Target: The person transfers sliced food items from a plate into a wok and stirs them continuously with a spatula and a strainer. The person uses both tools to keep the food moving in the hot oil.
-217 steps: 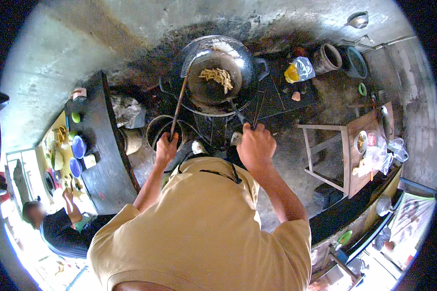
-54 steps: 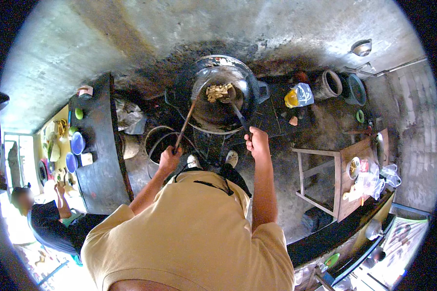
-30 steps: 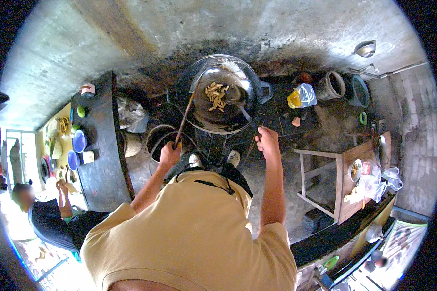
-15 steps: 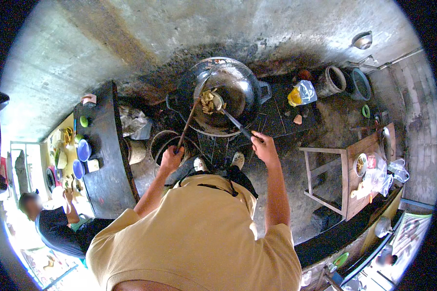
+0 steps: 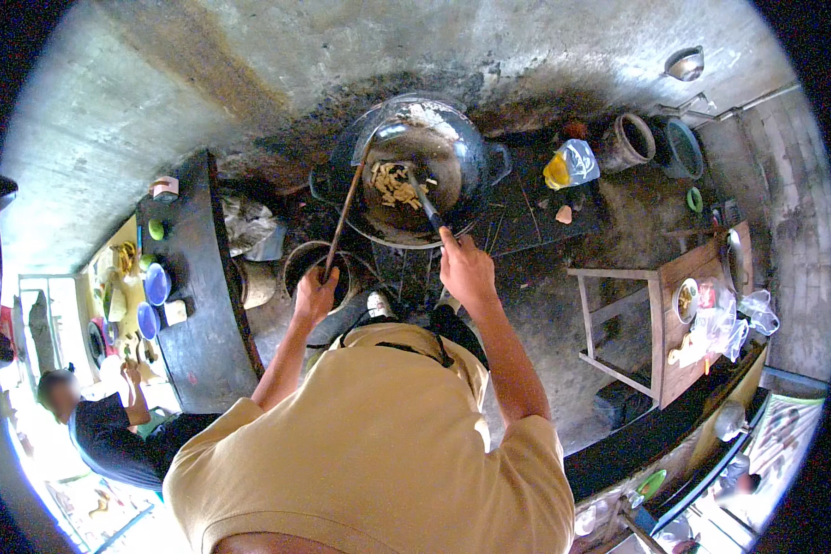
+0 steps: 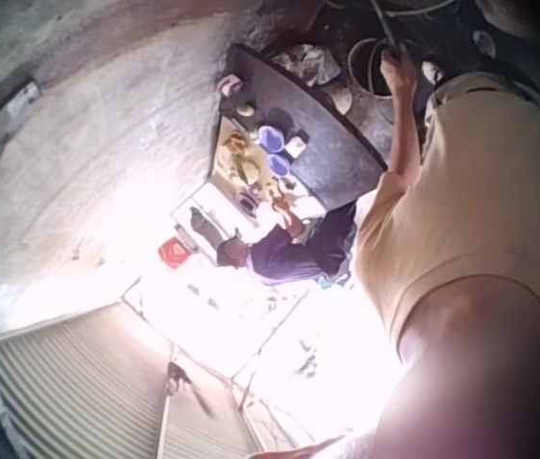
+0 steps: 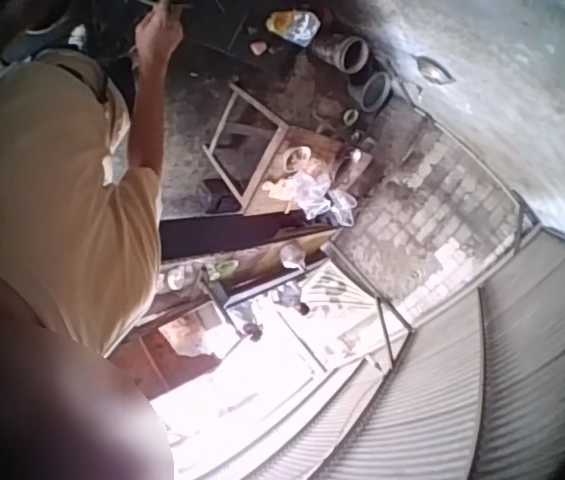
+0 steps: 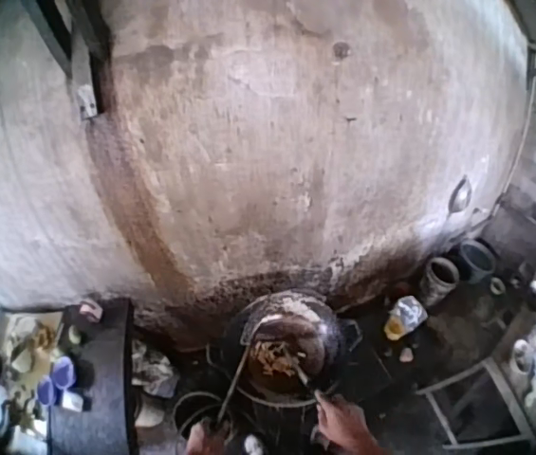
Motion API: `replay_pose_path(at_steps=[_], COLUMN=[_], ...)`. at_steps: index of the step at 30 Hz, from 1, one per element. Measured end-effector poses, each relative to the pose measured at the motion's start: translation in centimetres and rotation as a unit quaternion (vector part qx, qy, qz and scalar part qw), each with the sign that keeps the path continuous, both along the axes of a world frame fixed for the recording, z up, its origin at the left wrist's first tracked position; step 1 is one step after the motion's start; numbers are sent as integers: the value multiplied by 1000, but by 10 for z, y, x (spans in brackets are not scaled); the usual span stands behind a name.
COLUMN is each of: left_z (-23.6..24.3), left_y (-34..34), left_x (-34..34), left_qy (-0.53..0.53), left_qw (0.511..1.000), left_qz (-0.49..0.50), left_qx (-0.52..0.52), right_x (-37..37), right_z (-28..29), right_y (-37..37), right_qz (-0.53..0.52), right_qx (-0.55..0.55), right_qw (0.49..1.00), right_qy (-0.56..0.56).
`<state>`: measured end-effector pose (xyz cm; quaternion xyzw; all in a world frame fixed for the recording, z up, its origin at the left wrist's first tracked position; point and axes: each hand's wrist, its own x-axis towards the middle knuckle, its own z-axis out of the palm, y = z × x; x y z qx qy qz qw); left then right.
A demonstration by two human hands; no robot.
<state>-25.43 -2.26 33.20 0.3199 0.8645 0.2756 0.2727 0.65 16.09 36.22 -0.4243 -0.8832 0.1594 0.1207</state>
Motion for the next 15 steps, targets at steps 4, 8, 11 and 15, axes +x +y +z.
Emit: replay_pose_path(at_steps=[4,8,11,15], left_z=[0,1,1,1], left_y=[-5,-15,-19,-20], left_x=[-1,-1,0,1], left_qy=[13,12,15,-10], left_qw=[1000,1000,999,999], left_qz=[5,22,31,40], left_qx=[8,-3,2,-5], right_x=[4,39,64,72], right_z=[-9,-4,6,9], right_y=[-3,0,11,21], right_qz=[51,67,65,41], right_qx=[-9,9,44,26], right_qw=[997,992,990,993], right_qy=[-54,-102,-113,-108])
